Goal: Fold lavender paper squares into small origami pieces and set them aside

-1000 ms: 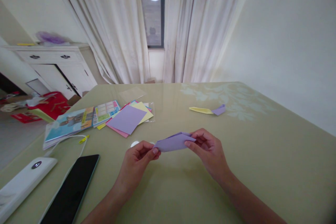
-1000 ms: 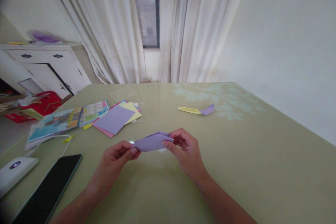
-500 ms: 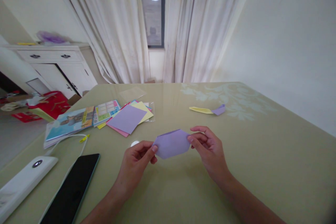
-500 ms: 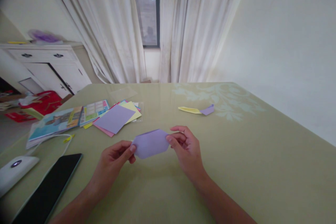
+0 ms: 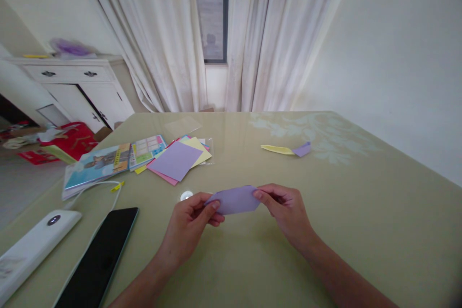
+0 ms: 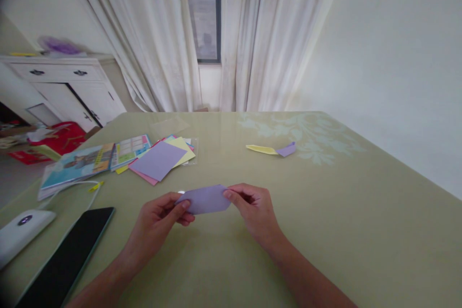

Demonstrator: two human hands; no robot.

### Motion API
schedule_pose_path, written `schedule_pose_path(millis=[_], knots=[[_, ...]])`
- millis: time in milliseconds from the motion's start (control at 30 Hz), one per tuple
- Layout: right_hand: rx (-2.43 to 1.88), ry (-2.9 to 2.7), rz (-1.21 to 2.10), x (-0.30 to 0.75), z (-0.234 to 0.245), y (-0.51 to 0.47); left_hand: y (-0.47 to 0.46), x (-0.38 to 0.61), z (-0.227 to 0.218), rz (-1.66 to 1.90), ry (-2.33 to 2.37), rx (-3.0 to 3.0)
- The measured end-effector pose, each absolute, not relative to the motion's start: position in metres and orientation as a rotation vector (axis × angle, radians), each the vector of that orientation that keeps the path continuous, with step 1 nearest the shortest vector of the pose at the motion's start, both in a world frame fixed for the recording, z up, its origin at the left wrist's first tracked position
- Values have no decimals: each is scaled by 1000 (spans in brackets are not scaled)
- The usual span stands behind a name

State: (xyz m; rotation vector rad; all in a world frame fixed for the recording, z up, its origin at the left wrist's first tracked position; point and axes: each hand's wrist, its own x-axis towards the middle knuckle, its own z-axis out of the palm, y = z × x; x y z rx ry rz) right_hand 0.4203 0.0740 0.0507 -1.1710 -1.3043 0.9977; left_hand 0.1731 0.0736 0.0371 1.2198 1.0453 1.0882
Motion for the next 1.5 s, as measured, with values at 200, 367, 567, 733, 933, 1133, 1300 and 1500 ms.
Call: schedule_pose_path(millis=[200,367,567,733,933,1133,1300,1500], knots=[[-1122,-1367,968,421,51,72,72,171,35,1068,1023,1238],[-1151,-1377,892,422,52,73,71,171,35,1021,989,1235],[-1157,-1381,933,422,48,77,73,171,36,1058,1012,1235],[-1163,-1332,995,424,49,80,71,168,25,1252,1081,1460],[-1179,-1300,1058,421,49,77,74,163,24,1360,1174,2165],[-1143,-1332,1042,420,47,77,77,165,28,1504,1154,2265],[-1114,-1338,998,418,44,76,75,165,28,1537,1153,2256],[-1115,-1538,725,420,40,73,74,161,30,1545,1072,2315]])
